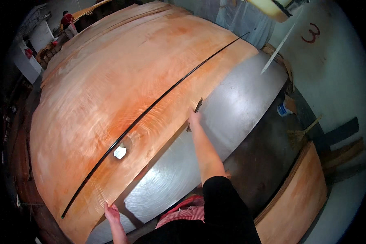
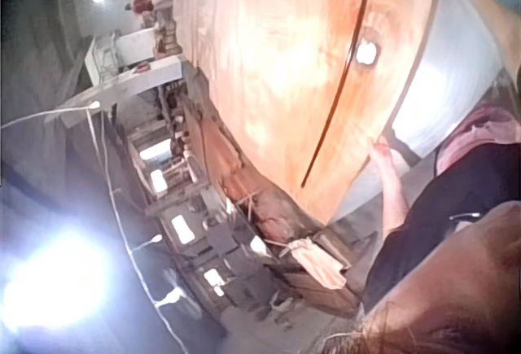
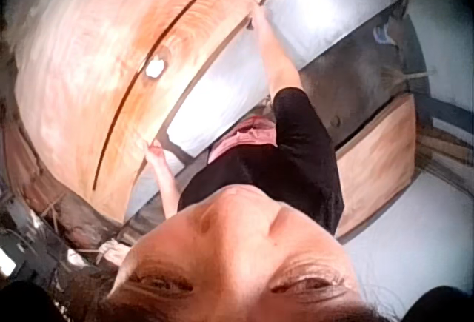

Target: The person cuts thin sheets of wood veneer using a utility knife and a paper template. They apply a liquid to the veneer with a brush, then cut out shapes and stack the pieces.

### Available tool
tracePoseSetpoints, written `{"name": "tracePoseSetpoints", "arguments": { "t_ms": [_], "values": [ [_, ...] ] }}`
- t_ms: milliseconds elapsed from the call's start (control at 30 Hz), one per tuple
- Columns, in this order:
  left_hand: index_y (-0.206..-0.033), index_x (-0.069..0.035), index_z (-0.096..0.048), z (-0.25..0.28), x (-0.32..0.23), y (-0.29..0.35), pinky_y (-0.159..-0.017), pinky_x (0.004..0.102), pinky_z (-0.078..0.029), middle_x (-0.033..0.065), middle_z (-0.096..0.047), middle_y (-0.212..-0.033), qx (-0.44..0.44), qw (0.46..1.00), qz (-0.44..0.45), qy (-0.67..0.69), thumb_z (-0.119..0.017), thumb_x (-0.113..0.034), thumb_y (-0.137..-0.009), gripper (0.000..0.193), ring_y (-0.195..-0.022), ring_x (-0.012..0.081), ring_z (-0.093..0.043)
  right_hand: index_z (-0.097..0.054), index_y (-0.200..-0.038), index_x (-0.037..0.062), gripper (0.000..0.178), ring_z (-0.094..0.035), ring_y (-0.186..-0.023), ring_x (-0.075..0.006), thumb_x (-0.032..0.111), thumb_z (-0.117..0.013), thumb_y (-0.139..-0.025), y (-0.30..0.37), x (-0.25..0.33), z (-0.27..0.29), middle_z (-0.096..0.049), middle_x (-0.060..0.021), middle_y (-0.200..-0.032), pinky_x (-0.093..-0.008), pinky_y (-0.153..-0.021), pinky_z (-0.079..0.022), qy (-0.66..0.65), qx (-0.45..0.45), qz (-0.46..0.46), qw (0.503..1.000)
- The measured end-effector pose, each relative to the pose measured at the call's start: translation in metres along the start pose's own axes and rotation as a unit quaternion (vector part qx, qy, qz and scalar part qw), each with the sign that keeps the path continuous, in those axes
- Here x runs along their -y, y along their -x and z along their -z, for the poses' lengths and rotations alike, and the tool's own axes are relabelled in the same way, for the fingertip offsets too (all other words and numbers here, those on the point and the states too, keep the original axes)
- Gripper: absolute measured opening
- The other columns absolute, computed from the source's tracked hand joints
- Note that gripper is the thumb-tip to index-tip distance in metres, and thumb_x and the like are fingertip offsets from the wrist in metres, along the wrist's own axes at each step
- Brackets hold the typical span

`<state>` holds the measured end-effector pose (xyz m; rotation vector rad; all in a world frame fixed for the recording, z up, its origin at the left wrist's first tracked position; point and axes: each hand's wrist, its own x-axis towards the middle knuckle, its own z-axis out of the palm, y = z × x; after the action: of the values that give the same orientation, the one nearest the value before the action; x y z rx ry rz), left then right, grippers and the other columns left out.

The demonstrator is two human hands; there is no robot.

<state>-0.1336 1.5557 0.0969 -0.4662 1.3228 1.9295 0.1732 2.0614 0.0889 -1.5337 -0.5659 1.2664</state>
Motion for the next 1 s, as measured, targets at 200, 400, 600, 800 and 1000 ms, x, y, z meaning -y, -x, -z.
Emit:
{"name": "tracePoseSetpoints", "arguments": {
  "t_ms": [200,400,600,800,1000],
  "values": [
    [-0.091,-0.01,-0.052,0.007,-0.001,-0.004,-0.051,0.0159,-0.037,-0.0011,-0.055,-0.077,-0.024,0.998,-0.039,-0.032,-0.048,-0.031,-0.08,0.024,-0.062,0.007,-0.049,-0.045,-0.065,0.0069,0.02,-0.03,-0.034,-0.0091,0.021,-0.056,-0.075,0.024,-0.006,0.031,-0.038,0.0005,-0.047,-0.0246,-0.031,-0.023,-0.028,0.061,-0.044,0.997],
    [-0.095,-0.009,-0.05,0.046,0.015,0.008,-0.047,0.0169,-0.037,0.0003,-0.056,-0.078,-0.1,0.995,0.018,-0.017,-0.045,-0.033,-0.081,0.029,-0.063,0.0084,-0.05,-0.048,-0.07,0.0078,0.016,-0.032,-0.038,-0.0077,0.018,-0.06,-0.071,0.069,-0.036,0.111,-0.04,0.0034,-0.053,-0.0206,-0.033,-0.023,-0.031,0.013,-0.097,0.995],
    [-0.098,-0.002,-0.046,0.108,0.042,0.064,-0.042,0.0238,-0.039,0.011,-0.056,-0.082,0.014,0.967,0.232,-0.103,-0.032,-0.037,-0.084,0.04,-0.062,0.0178,-0.053,-0.048,-0.069,0.0054,0.014,-0.033,-0.033,-0.0085,0.016,-0.055,-0.071,0.084,-0.05,0.204,-0.044,0.0003,-0.05,-0.0233,-0.029,-0.023,0.028,-0.095,-0.042,0.994],
    [-0.097,0.002,-0.047,0.063,0.003,0.079,-0.052,0.0276,-0.048,0.0176,-0.057,-0.079,0.196,0.778,0.343,-0.489,-0.028,-0.051,-0.081,0.058,-0.063,0.0215,-0.059,-0.049,-0.086,-0.0018,0.025,-0.048,-0.047,-0.0118,0.021,-0.052,-0.076,0.097,-0.052,0.254,-0.06,-0.0106,-0.069,-0.0234,-0.046,-0.036,0.219,-0.04,0.063,0.973],
    [-0.098,-0.003,-0.044,0.026,-0.014,-0.021,-0.045,0.024,-0.046,0.0147,-0.057,-0.081,0.156,0.952,0.194,-0.177,-0.038,-0.04,-0.082,0.04,-0.061,0.0218,-0.058,-0.05,-0.083,-0.0013,0.014,-0.054,-0.053,-0.0145,0.01,-0.051,-0.075,0.141,-0.091,0.29,-0.057,-0.0076,-0.062,-0.0235,-0.05,-0.043,0.308,0.075,0.07,0.946]
  ]
}}
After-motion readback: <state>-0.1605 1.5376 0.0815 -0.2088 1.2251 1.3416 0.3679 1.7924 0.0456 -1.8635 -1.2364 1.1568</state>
